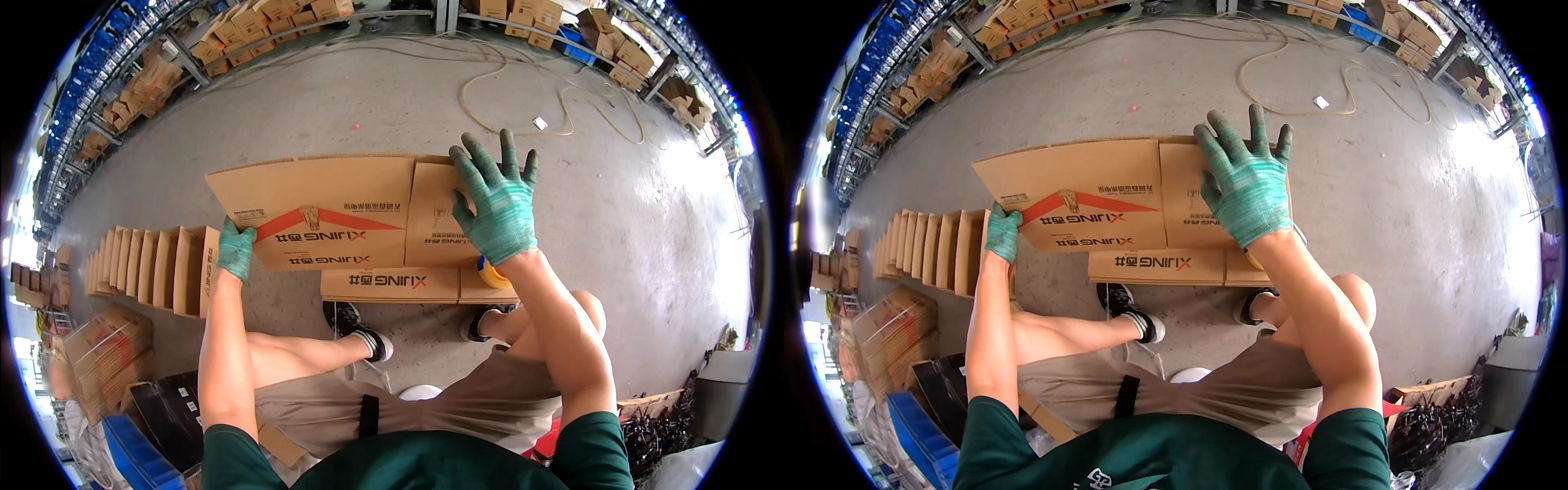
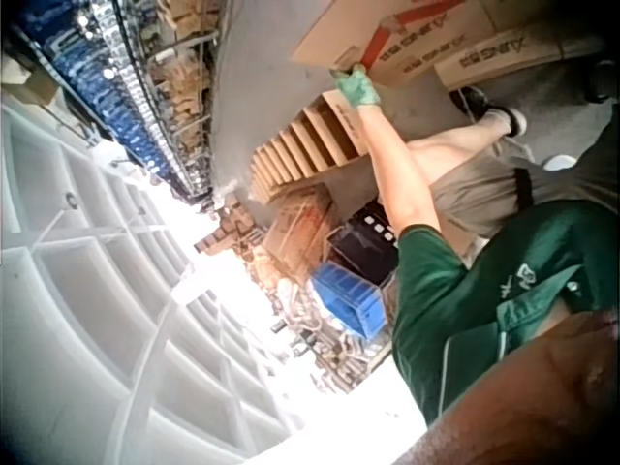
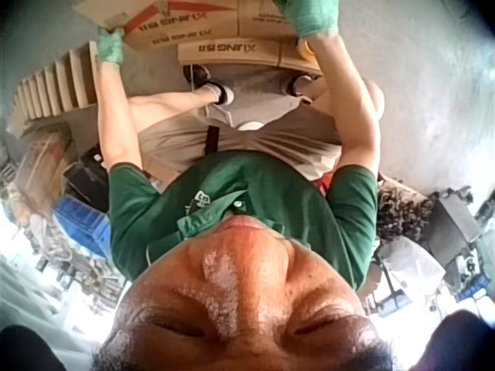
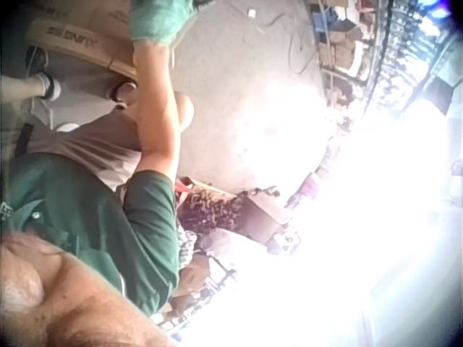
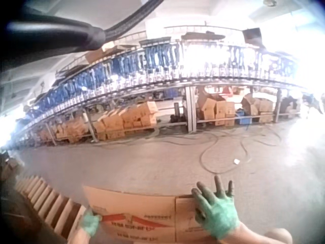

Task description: The person repeatedly assembles flat cardboard boxes and seals them with packing tape using a handheld dispenser. They pick up a flat box, fold it into shape, and apply tape to the seams to close it. The process is repeated continuously throughout the clip.

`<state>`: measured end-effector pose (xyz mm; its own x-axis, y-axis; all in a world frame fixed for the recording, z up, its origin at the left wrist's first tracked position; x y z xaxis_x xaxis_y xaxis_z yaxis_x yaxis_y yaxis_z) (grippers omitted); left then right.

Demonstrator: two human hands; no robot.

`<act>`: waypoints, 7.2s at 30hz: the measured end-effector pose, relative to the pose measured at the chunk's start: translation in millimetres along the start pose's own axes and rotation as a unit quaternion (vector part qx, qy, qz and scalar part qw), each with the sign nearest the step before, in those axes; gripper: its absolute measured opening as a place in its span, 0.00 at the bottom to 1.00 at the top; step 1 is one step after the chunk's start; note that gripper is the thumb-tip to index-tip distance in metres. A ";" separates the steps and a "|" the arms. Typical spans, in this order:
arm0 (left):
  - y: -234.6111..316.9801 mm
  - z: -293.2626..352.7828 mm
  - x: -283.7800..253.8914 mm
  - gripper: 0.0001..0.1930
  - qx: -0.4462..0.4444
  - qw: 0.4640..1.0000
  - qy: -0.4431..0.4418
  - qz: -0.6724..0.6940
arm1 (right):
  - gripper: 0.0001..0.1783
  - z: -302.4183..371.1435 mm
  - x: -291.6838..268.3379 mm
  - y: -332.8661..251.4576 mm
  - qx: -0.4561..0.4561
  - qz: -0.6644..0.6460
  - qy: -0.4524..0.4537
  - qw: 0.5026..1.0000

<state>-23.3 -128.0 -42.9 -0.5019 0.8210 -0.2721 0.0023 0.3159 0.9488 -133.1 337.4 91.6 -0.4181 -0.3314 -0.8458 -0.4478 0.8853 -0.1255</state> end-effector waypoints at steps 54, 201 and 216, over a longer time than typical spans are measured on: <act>83.1 15.1 102.3 0.24 0.075 0.983 -0.156 -0.054 | 0.24 8.1 65.0 27.8 0.125 -0.409 -0.227 0.875; 188.7 45.6 300.4 0.32 0.398 0.725 -0.328 -0.457 | 0.25 125.0 149.8 100.5 0.159 -0.008 -0.418 0.894; 77.6 13.9 109.4 0.45 -0.094 0.966 -0.150 -0.187 | 0.29 80.5 89.2 88.4 0.391 -0.424 -0.448 0.683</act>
<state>-66.0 -7.0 -1.3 -0.1644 0.7761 -0.6088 -0.3011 0.5483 0.7802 -146.3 412.4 -36.6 0.5391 -0.8097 -0.2317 0.4760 0.5199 -0.7093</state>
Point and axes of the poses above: each hand's wrist, its own z-axis away from the middle knuckle, its own x-axis out of the palm, y = z × x, the point moved 5 cm from there along -z, towards the middle knuckle, and after that the axes turned 13 degrees about x, right-handed, at the moved point
